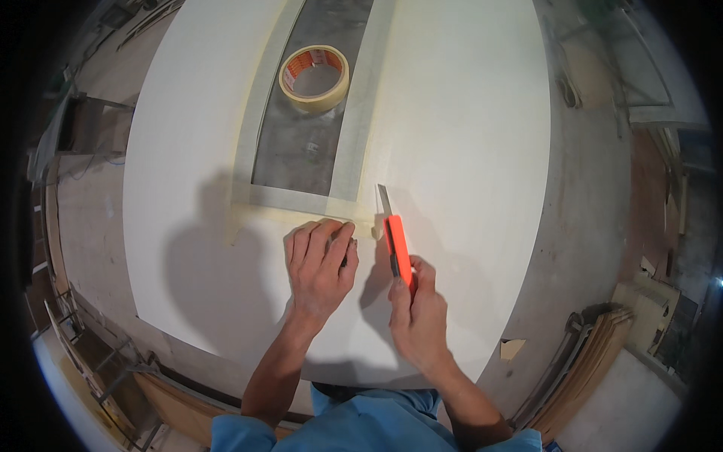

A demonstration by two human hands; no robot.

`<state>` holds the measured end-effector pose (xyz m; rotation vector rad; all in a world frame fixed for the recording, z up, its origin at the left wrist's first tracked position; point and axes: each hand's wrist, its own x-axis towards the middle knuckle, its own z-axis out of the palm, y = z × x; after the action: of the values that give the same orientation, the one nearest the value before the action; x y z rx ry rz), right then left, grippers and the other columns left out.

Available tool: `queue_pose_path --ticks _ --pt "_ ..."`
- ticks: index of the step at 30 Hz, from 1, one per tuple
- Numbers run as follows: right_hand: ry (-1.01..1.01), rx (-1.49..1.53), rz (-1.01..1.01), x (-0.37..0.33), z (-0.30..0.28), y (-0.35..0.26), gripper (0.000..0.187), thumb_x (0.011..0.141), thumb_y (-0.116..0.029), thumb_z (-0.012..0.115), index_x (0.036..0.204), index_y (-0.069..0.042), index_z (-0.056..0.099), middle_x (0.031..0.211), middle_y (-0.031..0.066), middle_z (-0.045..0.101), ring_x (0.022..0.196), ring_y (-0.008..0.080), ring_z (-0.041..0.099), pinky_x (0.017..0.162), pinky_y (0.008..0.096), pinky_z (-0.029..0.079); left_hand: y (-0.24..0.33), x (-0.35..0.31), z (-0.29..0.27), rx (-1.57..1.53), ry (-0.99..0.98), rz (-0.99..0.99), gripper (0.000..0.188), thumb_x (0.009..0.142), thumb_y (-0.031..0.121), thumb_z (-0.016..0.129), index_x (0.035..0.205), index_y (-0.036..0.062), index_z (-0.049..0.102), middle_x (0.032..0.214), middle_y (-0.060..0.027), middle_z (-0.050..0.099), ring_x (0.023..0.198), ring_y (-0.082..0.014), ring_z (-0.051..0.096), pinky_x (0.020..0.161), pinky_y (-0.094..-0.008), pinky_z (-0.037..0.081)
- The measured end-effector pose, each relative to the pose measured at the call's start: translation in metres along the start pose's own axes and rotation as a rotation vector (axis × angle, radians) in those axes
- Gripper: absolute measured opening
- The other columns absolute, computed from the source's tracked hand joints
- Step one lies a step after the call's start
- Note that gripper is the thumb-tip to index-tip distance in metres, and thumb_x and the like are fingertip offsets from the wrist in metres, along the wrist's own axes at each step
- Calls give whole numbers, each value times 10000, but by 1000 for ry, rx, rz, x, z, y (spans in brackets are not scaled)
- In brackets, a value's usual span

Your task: The person applies masking tape around the rectangular cutout on a white panel, smoothing each strip and trimming excess with a utility knife. The person works methodically along all four edges of the cutout.

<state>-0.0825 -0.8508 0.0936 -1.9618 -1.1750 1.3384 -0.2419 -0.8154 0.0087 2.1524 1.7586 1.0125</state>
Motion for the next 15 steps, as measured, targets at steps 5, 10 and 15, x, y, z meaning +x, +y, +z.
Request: queue_pose_path --ticks 5,10,15 --pt "-15 -139 -145 -26 16 8 560 1038 -18 489 1569 68 333 827 177 651 662 259 670 641 357 536 -2 2 -3 91 -31 123 302 820 71 731 1120 84 764 1157 -74 641 1079 -273 573 957 -448 432" --pt "-19 -284 -294 -29 26 12 724 942 86 512 1630 23 298 963 193 611 725 305 643 667 378 542 -4 2 1 83 -45 123 326 811 62 715 1132 84 763 1141 -61 635 1065 -263 566 924 -439 421" --pt "33 -293 -253 -35 45 15 768 908 135 500 1638 24 290 956 191 580 728 297 614 686 354 529 -7 3 3 63 -34 116 357 823 58 701 1175 81 753 1131 -49 635 1067 -252 559 927 -427 403"
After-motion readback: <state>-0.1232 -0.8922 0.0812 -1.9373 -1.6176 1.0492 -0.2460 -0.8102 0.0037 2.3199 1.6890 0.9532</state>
